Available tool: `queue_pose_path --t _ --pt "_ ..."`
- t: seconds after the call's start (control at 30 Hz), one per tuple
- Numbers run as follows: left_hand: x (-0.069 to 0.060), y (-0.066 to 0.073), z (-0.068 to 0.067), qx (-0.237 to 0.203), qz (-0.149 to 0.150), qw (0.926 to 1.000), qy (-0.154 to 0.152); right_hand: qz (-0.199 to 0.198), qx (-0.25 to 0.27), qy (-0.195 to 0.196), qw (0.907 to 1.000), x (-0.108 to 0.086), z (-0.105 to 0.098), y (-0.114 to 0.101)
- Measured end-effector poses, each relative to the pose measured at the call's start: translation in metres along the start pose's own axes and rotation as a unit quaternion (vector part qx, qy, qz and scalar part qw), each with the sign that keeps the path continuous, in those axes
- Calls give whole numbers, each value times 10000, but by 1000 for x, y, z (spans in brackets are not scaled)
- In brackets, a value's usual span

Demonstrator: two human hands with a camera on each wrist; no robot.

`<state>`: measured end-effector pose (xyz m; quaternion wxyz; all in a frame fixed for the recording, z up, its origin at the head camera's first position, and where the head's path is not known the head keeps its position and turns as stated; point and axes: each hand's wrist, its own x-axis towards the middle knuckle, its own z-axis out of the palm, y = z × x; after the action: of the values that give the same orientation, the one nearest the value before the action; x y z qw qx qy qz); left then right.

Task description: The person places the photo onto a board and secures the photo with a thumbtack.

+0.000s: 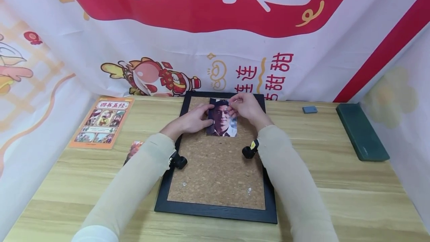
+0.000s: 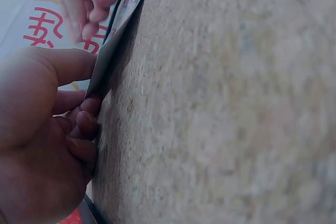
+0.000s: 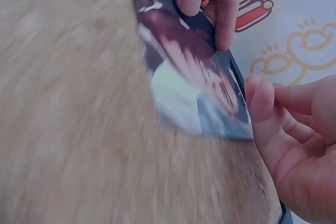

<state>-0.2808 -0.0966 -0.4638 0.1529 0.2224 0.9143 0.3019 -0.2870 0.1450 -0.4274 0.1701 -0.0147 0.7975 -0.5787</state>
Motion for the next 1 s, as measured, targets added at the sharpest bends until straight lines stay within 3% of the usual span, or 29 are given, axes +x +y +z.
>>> queue_pose_path --t 0.13,0.3,0.53,0.73,1.0 --pt "14 -14 10 90 66 9999 60 191 114 87 9997 11 6 -5" --pt "20 -19 13 108 29 9999 36 330 56 151 9993 22 12 -7" --pt "10 -10 7 45 -74 10000 -48 476 -240 243 9983 33 21 -14" --pt "6 -5 4 141 -153 9997 -122 956 -25 278 9950 40 25 -25" --pt "0 0 2 31 -143 9998 -105 1453 -145 319 9888 47 27 -34"
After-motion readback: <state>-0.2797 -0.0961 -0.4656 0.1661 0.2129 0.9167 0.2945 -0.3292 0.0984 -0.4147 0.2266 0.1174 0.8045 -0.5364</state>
